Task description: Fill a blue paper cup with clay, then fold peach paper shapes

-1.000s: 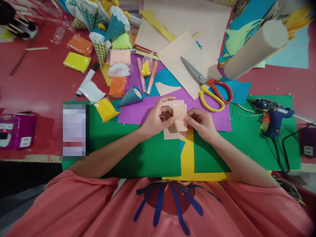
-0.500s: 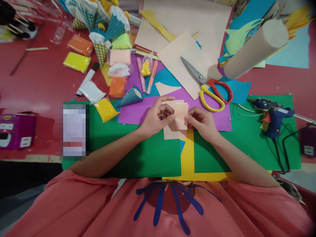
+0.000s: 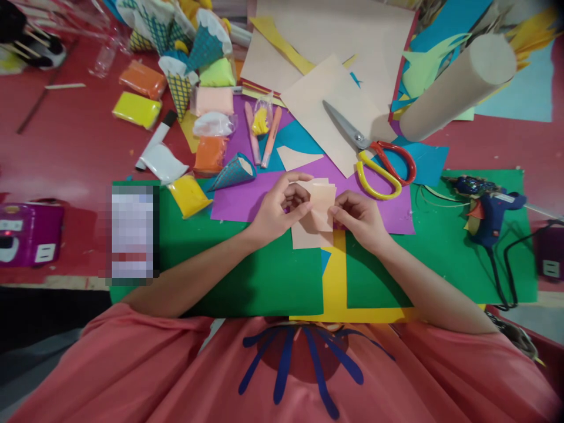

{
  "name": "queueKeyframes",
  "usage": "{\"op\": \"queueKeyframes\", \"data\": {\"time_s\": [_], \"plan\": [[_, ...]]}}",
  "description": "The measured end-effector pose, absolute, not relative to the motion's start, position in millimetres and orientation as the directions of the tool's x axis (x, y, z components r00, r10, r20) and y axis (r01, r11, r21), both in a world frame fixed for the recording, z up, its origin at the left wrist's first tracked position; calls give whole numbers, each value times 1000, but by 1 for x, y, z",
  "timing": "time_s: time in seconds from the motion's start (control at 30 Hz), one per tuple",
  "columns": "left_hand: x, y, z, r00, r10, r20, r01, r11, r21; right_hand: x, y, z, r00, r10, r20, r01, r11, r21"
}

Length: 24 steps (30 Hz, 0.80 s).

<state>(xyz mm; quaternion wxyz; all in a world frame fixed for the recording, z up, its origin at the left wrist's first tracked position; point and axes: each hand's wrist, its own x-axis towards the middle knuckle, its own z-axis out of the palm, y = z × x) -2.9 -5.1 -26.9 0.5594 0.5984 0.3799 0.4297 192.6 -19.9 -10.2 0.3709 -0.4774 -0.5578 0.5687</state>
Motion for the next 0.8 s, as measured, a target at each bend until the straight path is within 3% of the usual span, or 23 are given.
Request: {"op": "queueKeyframes", "data": {"time_s": [0.8], "plan": [[-2, -6, -26, 303, 950, 77, -66, -60, 996, 192, -21, -9, -314, 943, -114, 150, -69, -986]]}}
